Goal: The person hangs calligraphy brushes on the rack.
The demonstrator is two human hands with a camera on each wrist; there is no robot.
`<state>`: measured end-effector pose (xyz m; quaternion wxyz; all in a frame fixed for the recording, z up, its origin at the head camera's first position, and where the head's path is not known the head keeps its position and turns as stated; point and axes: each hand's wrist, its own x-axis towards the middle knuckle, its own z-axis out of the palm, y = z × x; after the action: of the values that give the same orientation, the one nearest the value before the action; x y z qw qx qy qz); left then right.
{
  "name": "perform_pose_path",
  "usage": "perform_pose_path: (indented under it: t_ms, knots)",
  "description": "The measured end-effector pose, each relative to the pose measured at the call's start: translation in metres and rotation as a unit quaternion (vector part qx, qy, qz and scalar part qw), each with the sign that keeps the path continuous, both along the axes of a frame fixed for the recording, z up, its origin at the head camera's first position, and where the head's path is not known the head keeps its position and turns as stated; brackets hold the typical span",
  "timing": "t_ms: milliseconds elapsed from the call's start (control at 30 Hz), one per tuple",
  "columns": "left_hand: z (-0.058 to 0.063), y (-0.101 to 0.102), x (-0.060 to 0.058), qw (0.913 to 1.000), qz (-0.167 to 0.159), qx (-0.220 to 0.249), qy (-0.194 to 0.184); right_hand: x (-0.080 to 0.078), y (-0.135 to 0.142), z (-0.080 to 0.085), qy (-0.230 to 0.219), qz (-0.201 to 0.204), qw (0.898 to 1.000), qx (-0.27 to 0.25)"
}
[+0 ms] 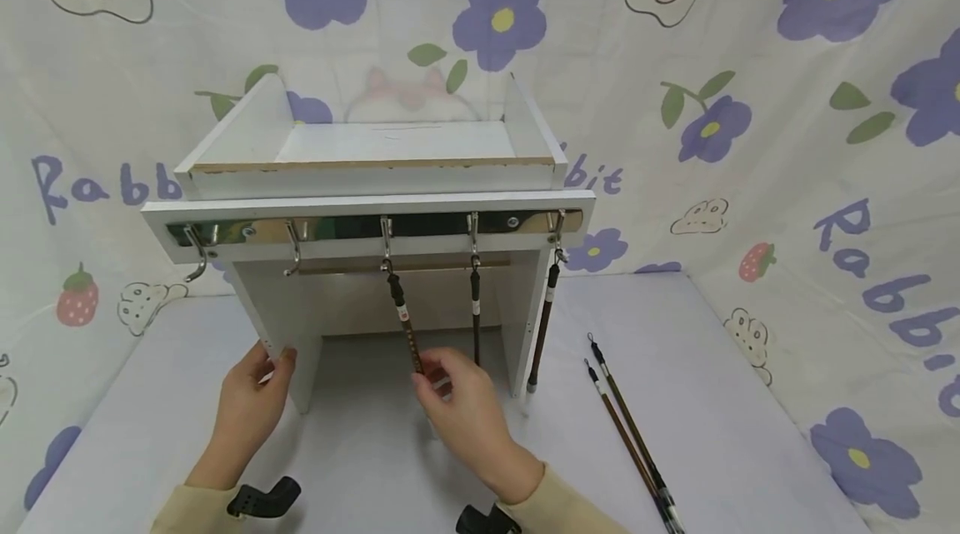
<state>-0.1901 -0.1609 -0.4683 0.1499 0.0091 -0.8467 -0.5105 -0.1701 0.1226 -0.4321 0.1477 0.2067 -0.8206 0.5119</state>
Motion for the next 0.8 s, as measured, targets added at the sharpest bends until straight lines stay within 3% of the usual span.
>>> perform_pose_path:
  t_ms: [800]
  knots:
    - [0.003,0.001,0.001,0.9999,0.002,-0.01,-0.001,0.012,0.022,0.007,0.004,-0.001,1.0,0.019]
